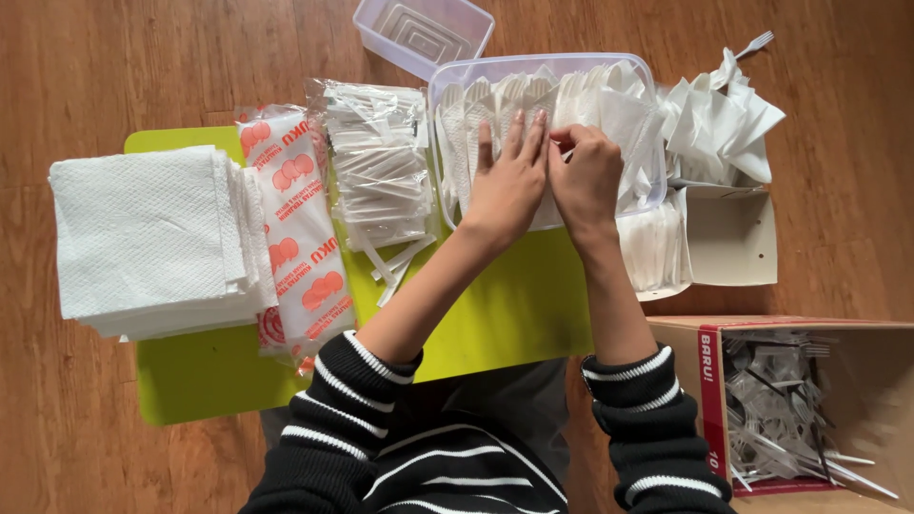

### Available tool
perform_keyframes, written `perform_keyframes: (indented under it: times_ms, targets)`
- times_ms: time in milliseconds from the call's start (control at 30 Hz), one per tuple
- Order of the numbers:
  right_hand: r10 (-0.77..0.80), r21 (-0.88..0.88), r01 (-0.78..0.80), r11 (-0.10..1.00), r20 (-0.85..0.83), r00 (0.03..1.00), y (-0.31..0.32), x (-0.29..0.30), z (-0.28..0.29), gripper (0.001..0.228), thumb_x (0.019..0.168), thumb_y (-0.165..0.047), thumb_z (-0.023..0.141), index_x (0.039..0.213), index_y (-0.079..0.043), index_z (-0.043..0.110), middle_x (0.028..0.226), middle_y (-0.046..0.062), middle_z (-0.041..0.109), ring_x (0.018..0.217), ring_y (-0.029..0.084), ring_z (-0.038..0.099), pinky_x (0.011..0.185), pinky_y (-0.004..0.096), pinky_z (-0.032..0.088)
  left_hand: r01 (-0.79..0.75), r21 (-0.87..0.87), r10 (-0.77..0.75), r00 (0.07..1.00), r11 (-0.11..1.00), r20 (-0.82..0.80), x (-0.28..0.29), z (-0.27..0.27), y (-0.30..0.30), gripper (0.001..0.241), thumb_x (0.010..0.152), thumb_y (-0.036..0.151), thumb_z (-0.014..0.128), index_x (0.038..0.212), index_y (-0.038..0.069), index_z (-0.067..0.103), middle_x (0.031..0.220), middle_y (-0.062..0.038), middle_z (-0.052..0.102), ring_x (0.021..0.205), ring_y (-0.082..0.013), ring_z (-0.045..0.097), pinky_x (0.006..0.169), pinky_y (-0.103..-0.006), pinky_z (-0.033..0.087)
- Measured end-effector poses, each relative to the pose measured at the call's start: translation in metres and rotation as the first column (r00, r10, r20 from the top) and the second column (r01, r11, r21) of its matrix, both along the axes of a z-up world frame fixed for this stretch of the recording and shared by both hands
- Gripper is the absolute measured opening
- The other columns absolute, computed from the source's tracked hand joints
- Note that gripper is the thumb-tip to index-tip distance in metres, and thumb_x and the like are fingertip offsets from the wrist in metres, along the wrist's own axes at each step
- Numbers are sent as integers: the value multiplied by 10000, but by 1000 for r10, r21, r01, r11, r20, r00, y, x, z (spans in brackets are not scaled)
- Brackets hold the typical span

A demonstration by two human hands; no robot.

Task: Wrapping plastic spoons and forks in paper napkins and organizing them into a container.

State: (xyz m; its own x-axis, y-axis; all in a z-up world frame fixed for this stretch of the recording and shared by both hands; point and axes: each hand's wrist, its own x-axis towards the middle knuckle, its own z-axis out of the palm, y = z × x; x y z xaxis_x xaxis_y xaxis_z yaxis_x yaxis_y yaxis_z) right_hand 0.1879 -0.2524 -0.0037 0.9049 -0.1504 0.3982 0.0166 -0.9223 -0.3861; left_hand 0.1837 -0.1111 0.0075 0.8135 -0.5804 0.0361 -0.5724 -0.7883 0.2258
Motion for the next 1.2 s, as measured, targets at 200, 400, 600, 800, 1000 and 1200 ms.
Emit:
perform_keyframes:
  times_ms: [200, 400, 600, 800, 1000, 1200]
  targets:
    - [159, -82, -155, 985, 46, 986, 18, -32, 39, 149, 1024, -85, 671, 1121, -51, 778, 856, 129, 632, 772, 379, 695, 666, 440, 550, -56, -121, 75, 985, 991, 153, -2, -11, -11, 481, 1015, 102, 526, 1494, 66, 505, 1648, -144, 337, 1548, -322, 225, 1183, -664, 93]
    - [280, -9, -283, 959, 180, 943, 61, -93, 119, 257, 1051, 53, 640, 1286, -13, 720, 957, 141, 583, 774, 316, 623, 699, 389, 474, 32, -352, 105, 926, 936, 363, -94, 76, 83, 465, 986, 166, 604, 1447, 145, 539, 1613, -144, 404, 1544, -286, 319, 1192, -581, 149]
    - [385, 144, -422, 895, 227, 895, 98, -122, 112, 315, 957, 119, 710, 1224, -39, 763, 913, 101, 696, 754, 239, 640, 681, 328, 494, -232, -113, 253, 775, 966, 578, -143, 51, 237, 374, 951, 123, 584, 1282, 276, 666, 1281, -246, 668, 1402, -439, 503, 879, -904, 249]
    - [691, 89, -714, 694, 193, 696, 184, -124, 101, 210, 1000, 58, 684, 1185, -41, 686, 979, 112, 724, 848, 228, 657, 825, 353, 515, -520, -184, 550, 761, 834, 342, -155, 56, 347, 412, 1043, 367, 658, 1420, 201, 651, 1586, -68, 525, 1518, -311, 365, 1108, -553, 199]
    - [782, 183, -800, 571, 174, 599, 254, -110, 82, 334, 936, 70, 674, 1229, -81, 729, 1066, 64, 751, 994, 300, 702, 933, 407, 524, -438, -190, 478, 808, 878, 345, -143, 6, 370, 390, 1023, 560, 535, 1341, 359, 638, 1475, 5, 600, 1397, -235, 518, 1058, -485, 297]
    - [813, 342, -800, 493, 145, 564, 277, -106, 83, 326, 962, 81, 630, 1242, -66, 712, 1068, 80, 751, 1001, 334, 712, 903, 435, 544, -417, -256, 485, 807, 872, 337, -137, 10, 373, 257, 1070, 469, 519, 1234, 374, 693, 1369, 16, 653, 1343, -256, 566, 1007, -442, 410]
